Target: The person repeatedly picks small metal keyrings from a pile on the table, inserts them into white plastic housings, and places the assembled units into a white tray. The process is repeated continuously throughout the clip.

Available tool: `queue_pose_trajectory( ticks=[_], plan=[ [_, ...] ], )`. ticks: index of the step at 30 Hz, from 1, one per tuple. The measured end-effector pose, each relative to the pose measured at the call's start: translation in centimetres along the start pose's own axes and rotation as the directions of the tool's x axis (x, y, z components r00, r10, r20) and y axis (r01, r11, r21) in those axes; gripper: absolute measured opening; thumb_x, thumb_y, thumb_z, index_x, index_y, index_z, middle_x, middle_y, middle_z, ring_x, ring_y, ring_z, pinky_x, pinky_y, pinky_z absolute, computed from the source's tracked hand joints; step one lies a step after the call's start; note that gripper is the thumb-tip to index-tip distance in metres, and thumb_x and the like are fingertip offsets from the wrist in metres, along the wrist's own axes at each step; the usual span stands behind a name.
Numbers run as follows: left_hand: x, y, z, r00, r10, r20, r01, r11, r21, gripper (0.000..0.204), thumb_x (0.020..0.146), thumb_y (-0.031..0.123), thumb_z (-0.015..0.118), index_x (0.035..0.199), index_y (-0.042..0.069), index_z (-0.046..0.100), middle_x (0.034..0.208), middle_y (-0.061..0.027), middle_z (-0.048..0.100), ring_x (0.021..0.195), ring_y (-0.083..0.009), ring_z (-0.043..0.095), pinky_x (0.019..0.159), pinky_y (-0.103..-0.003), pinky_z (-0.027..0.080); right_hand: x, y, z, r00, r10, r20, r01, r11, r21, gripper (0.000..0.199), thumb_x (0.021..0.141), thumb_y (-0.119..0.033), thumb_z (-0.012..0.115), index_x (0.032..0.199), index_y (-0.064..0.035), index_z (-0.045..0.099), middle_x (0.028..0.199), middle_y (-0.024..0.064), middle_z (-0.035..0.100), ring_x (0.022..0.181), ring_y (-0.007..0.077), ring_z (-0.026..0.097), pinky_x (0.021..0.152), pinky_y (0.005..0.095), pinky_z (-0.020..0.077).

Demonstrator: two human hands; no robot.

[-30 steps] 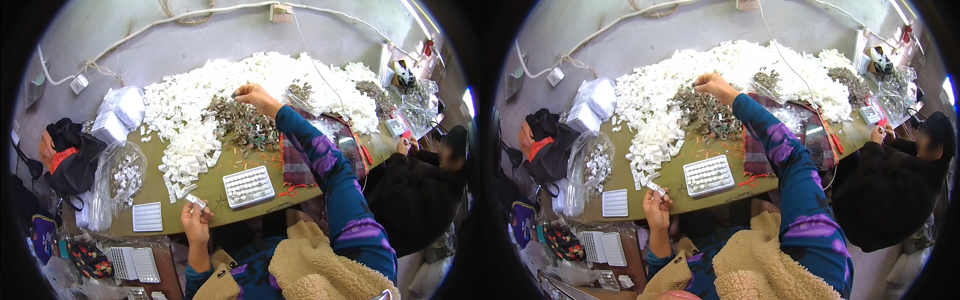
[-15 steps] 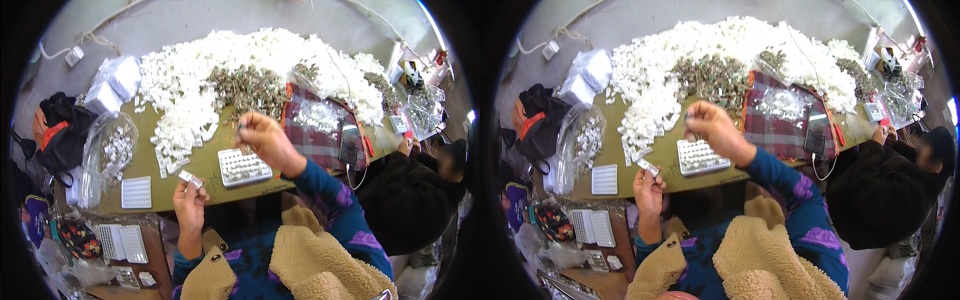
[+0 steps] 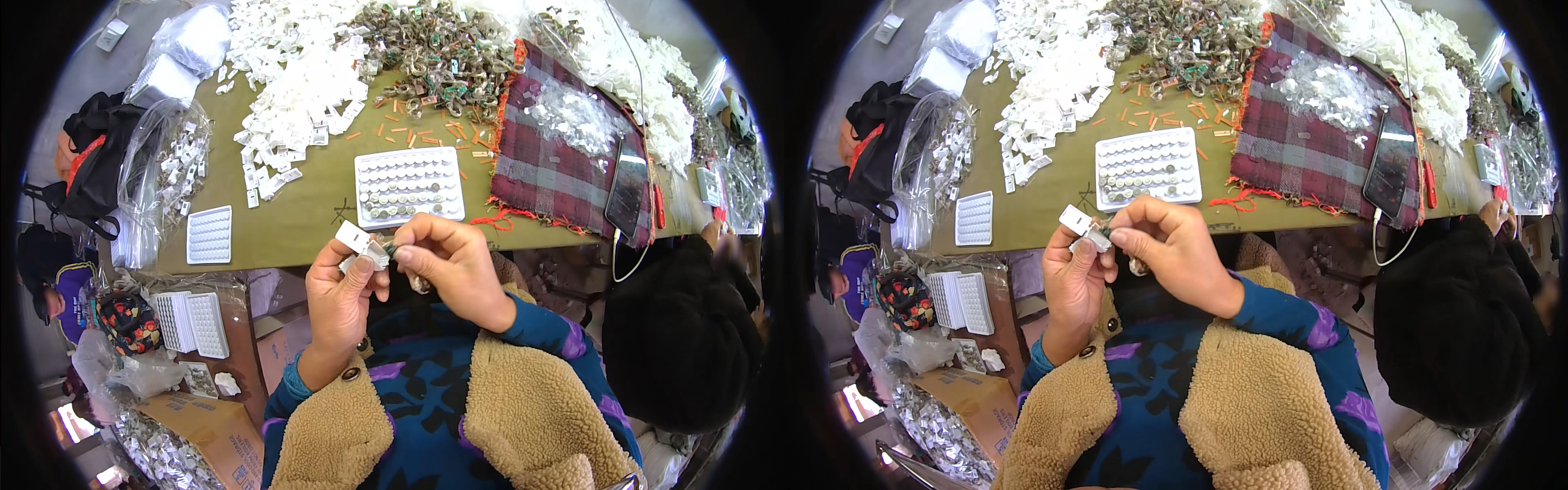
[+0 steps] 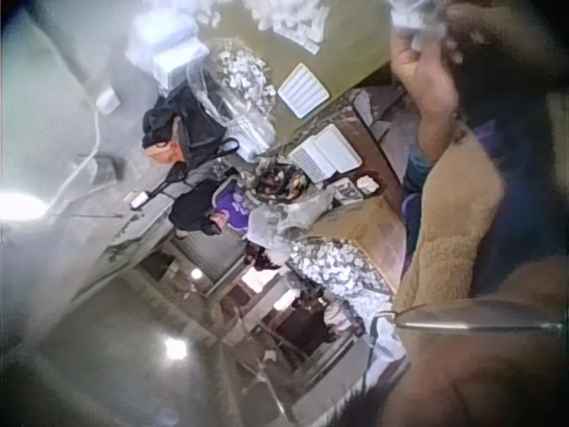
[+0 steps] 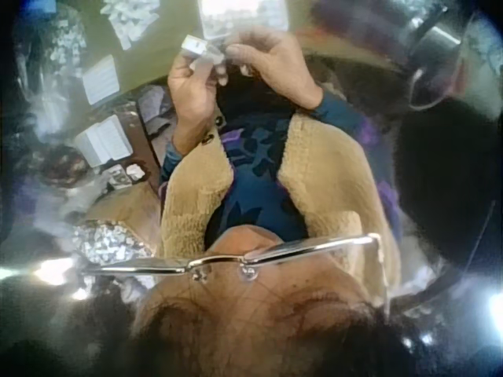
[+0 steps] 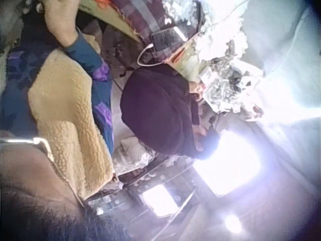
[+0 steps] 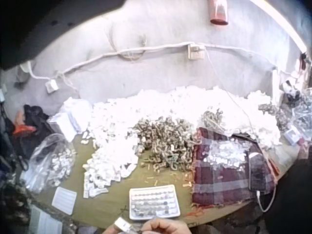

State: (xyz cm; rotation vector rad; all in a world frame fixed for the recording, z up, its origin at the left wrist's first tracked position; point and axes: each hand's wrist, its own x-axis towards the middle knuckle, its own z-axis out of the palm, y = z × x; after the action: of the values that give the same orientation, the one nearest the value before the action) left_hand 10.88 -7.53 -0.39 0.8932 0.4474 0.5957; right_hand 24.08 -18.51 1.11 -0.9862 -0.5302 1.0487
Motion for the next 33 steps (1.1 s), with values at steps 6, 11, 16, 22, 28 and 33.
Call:
queue_pose_trajectory(
  ticks=[6, 11, 16, 22, 28, 33],
  plan=[
    [0.4, -0.6, 0.1, 1.0, -0.002, 0.026, 0.002, 1.0, 0.021, 0.025, 0.094, 0.012, 0.067, 0.112, -0.004, 0.063, 0.097, -0.0126, 0.07, 0.076, -0.0167, 0.067, 0.055, -0.026, 0.055, 0.3, -0.2, -0.8, 0.993, 0.092, 0.067, -0.093, 0.996, 0.005, 0.009, 0.096, -0.008, 0.064, 0.097, 0.0012, 0.062, 0.091, 0.0038, 0.065, 0.085, 0.0085, 0.059, 0.077, 0.0241, 0.0482],
    [0.4, -0.5, -0.4, 0.99, -0.144, 0.005, 0.144, 0.989, -0.038, 0.022, 0.097, 0.011, 0.063, 0.11, -0.006, 0.063, 0.1, -0.0162, 0.07, 0.08, -0.0214, 0.07, 0.067, -0.031, 0.063, 0.7, -0.2, -1.5, 0.997, 0.076, 0.011, -0.073, 0.978, -0.194, 0.01, 0.093, -0.003, 0.064, 0.094, 0.0064, 0.064, 0.082, 0.0056, 0.067, 0.075, 0.0087, 0.06, 0.068, 0.026, 0.0508],
    [0.5, 0.1, -1.1, 0.967, -0.253, 0.029, 0.254, 0.967, -0.023, 0.018, 0.097, 0.009, 0.062, 0.108, -0.005, 0.063, 0.097, -0.0165, 0.07, 0.082, -0.023, 0.072, 0.07, -0.031, 0.063, 1.5, -0.4, -1.9, 0.987, 0.156, 0.046, -0.136, 0.946, -0.295, 0.01, 0.091, -0.004, 0.066, 0.09, 0.0062, 0.066, 0.08, 0.0047, 0.067, 0.074, 0.0085, 0.059, 0.066, 0.0263, 0.0496],
    [0.3, 0.5, -1.6, 0.954, -0.296, 0.041, 0.297, 0.954, -0.035, 0.011, 0.097, 0.006, 0.061, 0.102, -0.003, 0.063, 0.097, -0.0154, 0.07, 0.084, -0.0227, 0.072, 0.074, -0.032, 0.063, 1.8, -0.1, -2.0, 0.973, 0.215, 0.079, -0.181, 0.933, -0.312, 0.009, 0.09, -0.006, 0.069, 0.091, 0.0021, 0.067, 0.084, 0.003, 0.066, 0.077, 0.0091, 0.059, 0.069, 0.026, 0.0475],
    [-0.3, 0.7, -1.6, 0.983, -0.181, -0.025, 0.173, 0.967, -0.188, 0.01, 0.096, 0.003, 0.062, 0.104, -0.003, 0.063, 0.103, -0.0139, 0.069, 0.089, -0.0195, 0.07, 0.079, -0.032, 0.061, 0.7, 1.3, 0.8, 0.776, -0.564, 0.282, 0.511, 0.301, -0.805, 0.025, 0.071, -0.012, 0.078, 0.091, -0.001, 0.068, 0.082, 0.0055, 0.058, 0.082, 0.0245, 0.058, 0.08, 0.0395, 0.0404],
    [-0.8, 1.0, -1.7, 0.995, -0.097, -0.023, 0.091, 0.98, -0.174, 0.015, 0.094, 0.002, 0.065, 0.108, -0.004, 0.064, 0.104, -0.0126, 0.069, 0.091, -0.019, 0.069, 0.081, -0.031, 0.06, 1.8, 2.1, 1.4, 0.614, -0.67, 0.417, 0.59, 0.039, -0.807, 0.03, 0.064, -0.013, 0.075, 0.09, -0.0024, 0.068, 0.083, 0.0033, 0.059, 0.081, 0.0225, 0.058, 0.08, 0.0413, 0.0409]
  ],
)
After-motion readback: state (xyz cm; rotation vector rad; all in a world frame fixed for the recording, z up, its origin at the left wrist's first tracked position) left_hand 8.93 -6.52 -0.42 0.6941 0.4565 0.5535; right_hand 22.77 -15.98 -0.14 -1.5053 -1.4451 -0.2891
